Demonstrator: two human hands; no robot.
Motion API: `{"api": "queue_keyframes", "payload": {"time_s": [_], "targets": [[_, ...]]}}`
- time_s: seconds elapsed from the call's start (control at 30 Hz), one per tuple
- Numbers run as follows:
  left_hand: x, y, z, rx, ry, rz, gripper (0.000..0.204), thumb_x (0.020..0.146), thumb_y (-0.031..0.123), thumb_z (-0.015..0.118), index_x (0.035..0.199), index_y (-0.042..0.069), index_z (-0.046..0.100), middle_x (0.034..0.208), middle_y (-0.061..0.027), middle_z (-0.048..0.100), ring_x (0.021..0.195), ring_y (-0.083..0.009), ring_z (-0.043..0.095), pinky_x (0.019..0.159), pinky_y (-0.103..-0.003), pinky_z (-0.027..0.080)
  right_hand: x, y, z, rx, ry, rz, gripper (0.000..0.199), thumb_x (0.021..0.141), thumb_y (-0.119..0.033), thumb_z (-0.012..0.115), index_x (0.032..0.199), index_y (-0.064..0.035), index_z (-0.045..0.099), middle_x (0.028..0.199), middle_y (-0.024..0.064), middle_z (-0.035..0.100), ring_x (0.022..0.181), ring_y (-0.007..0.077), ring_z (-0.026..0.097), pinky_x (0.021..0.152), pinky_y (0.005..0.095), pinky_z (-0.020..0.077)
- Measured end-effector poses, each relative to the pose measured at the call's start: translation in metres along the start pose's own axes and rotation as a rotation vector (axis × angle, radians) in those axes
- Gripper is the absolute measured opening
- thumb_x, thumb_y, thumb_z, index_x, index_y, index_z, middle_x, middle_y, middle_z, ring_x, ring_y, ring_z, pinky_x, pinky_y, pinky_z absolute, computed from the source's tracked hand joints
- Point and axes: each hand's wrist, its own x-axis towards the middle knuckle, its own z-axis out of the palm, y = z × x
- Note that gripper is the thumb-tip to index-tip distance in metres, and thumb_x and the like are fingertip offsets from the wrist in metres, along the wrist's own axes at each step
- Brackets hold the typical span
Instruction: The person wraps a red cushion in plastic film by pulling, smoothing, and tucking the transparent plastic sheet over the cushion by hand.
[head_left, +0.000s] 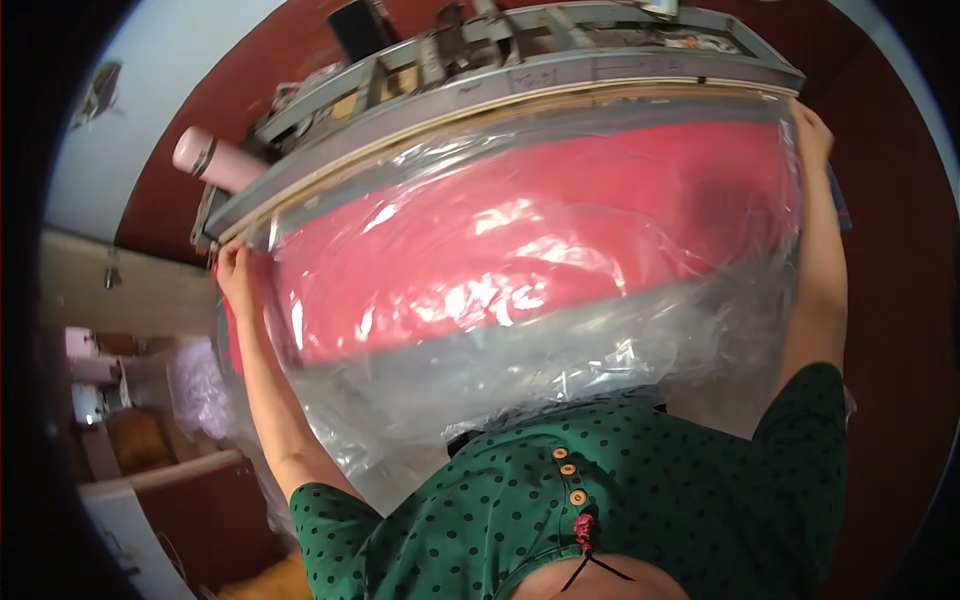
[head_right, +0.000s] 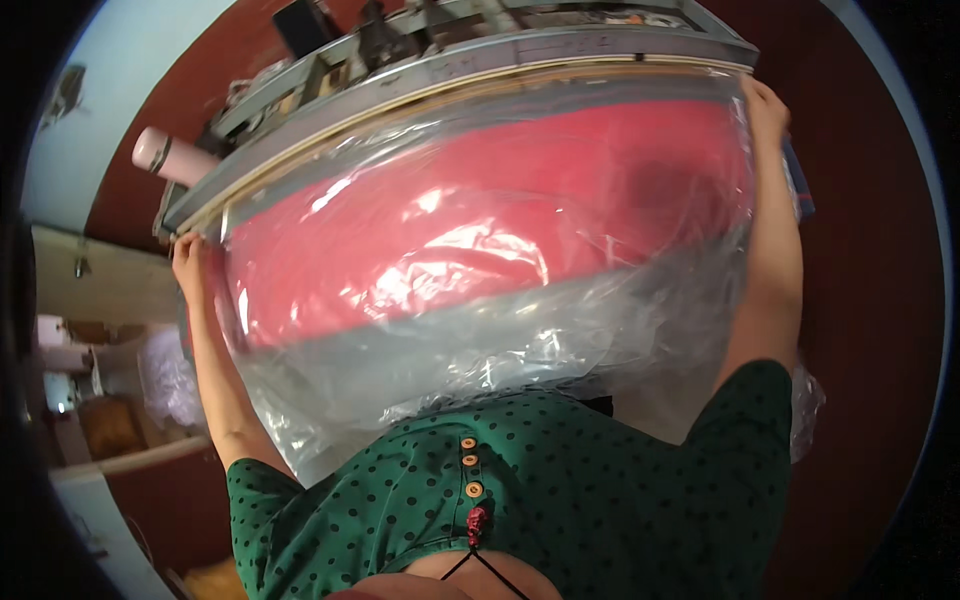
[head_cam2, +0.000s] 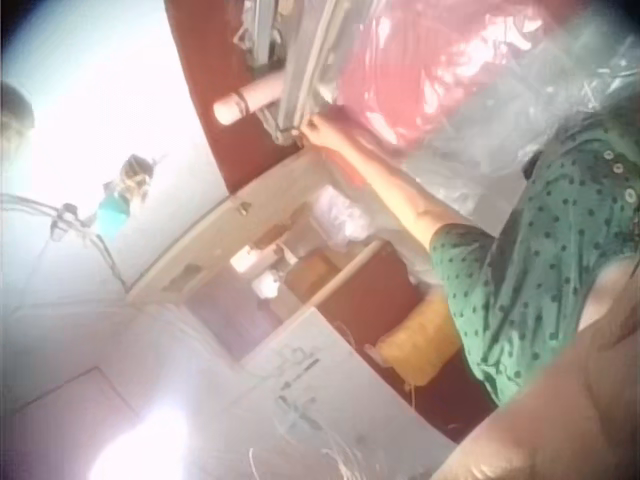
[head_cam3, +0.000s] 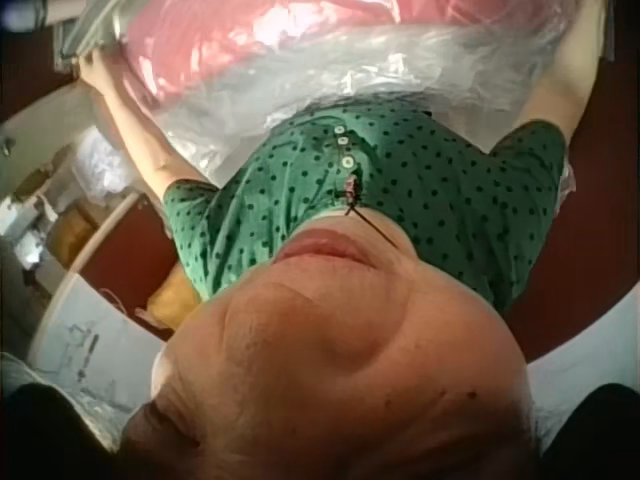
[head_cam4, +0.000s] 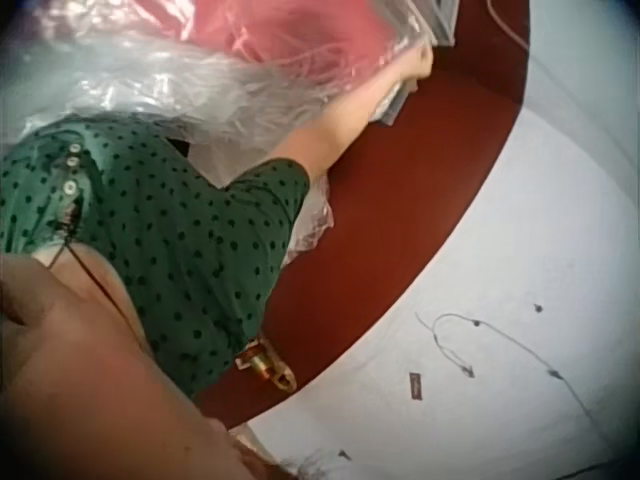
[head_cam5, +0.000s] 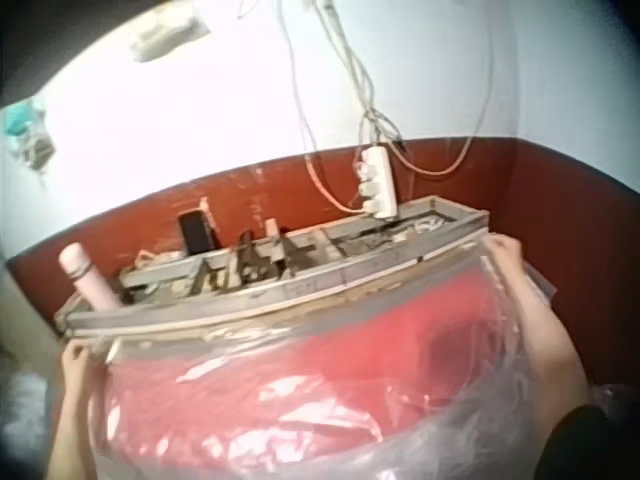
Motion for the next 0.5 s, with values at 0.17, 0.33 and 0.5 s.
{"api": "queue_keyframes", "payload": {"time_s": [0.17,0.33,0.5], "targets": [[-0.070,0.089,0.008,-0.065,-0.063,0.130,0.006,0.083,0.003,0.052,0.087,0.001,0.055,0.081,-0.0002,0.054,0.075,-0.0078,0.049,0.070,-0.021,0.040,0.007,0.029,-0.061,-0.556,0.255,0.103,0.032,0.078,-0.035,0.055,0.094,-0.0089,0.065,0.091,0.0118,0.064,0.083,0.0257,0.061,0.076,0.0338,0.0455],[-0.119,0.137,0.002,-0.242,-0.091,0.158,0.007,0.082,0.001,0.053,0.088,0.001,0.057,0.082,-0.0015,0.057,0.076,-0.0084,0.053,0.070,-0.021,0.042,-0.017,-0.136,0.010,-0.055,0.216,-0.476,0.031,0.084,-0.027,0.050,0.100,-0.0021,0.061,0.099,0.0160,0.061,0.094,0.0298,0.057,0.083,0.0347,0.0423],[-0.157,0.162,-0.024,-0.183,-0.129,0.202,0.009,0.082,-0.002,0.053,0.090,-0.001,0.056,0.086,-0.0038,0.057,0.080,-0.0098,0.054,0.073,-0.022,0.044,-0.198,-0.407,0.115,0.533,-0.697,-0.906,0.030,0.079,-0.016,0.057,0.107,-0.0068,0.056,0.109,0.0075,0.055,0.103,0.0186,0.050,0.089,0.0284,0.0384]]}}
